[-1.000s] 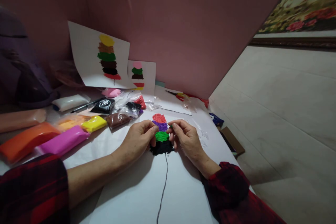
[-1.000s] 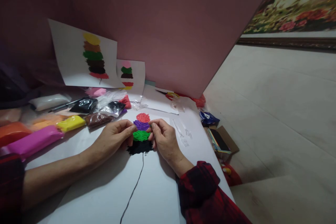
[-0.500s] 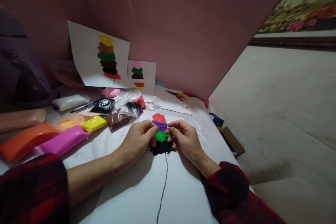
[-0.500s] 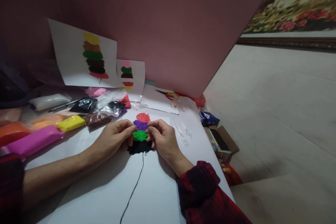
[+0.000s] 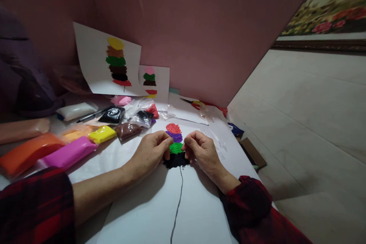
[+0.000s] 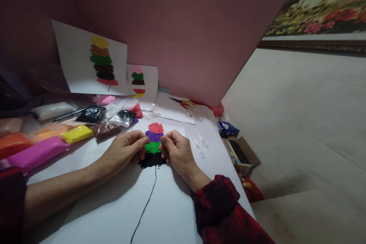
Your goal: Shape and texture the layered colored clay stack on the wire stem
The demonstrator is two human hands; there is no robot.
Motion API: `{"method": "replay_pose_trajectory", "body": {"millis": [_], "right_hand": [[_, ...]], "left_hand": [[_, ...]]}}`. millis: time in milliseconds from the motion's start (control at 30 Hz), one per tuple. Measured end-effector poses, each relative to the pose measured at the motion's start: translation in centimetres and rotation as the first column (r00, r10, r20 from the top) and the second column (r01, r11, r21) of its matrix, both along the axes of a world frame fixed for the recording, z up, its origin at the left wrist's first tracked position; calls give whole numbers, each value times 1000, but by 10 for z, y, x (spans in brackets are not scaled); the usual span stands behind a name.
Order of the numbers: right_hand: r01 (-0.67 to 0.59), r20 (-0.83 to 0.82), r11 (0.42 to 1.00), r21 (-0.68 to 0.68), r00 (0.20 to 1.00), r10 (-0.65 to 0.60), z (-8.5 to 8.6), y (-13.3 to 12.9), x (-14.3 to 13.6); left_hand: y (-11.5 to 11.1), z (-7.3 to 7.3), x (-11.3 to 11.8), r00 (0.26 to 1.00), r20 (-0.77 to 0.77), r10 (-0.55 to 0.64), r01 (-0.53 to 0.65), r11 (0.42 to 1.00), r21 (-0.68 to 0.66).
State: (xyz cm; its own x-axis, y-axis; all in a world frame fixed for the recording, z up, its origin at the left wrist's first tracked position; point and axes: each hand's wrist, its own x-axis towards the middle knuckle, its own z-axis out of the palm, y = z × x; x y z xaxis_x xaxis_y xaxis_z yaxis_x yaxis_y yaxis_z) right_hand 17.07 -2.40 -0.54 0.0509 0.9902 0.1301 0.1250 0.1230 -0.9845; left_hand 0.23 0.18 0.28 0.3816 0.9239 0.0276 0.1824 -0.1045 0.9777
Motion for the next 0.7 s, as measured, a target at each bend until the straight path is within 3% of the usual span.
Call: {"method": "replay_pose_trajectory", "body": {"millis": [700], "right_hand": [[38, -29, 999, -7, 999, -38, 1, 0, -1]], "left_hand": [[-2, 1, -1, 999, -51, -13, 14, 1000, 20]]}}
